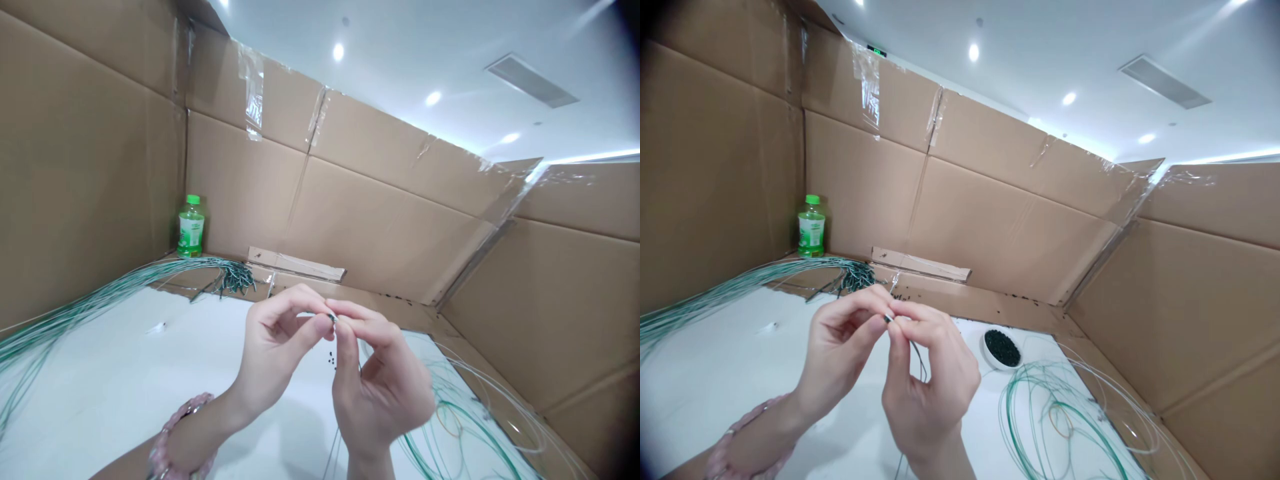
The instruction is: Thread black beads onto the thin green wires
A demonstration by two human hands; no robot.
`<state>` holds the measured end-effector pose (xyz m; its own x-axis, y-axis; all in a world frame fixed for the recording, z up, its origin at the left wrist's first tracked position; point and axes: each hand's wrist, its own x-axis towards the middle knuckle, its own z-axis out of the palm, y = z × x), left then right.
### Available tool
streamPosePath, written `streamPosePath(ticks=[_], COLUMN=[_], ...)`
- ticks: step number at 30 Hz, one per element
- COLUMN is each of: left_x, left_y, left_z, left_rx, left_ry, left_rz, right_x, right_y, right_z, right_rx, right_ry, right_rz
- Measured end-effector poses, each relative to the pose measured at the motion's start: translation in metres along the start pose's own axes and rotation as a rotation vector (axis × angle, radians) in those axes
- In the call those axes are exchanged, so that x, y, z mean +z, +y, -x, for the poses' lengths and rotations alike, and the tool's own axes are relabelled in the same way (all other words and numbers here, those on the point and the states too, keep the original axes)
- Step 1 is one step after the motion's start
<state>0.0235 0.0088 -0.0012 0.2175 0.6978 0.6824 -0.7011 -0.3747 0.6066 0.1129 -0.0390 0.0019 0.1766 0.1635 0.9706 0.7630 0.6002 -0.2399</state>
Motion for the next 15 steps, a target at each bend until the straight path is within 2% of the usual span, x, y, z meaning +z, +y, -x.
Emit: streamPosePath(ticks=[4,10,15], left_x=[-0.004,-0.007,-0.006], left_y=[0.004,0.009,0.013], left_z=[-0.003,-0.005,-0.005], left_rx=[0.035,-0.073,-0.056], left_ry=[-0.028,-0.015,-0.024], left_rz=[-0.087,-0.087,-0.112], right_x=[-0.002,-0.004,-0.006], right_y=[0.0,-0.001,-0.001], right_z=[-0.002,-0.002,0.0], right_rx=[-0.007,0.048,0.034], right_ry=[-0.023,-0.064,-0.053], right_rz=[-0.022,-0.13,-0.09])
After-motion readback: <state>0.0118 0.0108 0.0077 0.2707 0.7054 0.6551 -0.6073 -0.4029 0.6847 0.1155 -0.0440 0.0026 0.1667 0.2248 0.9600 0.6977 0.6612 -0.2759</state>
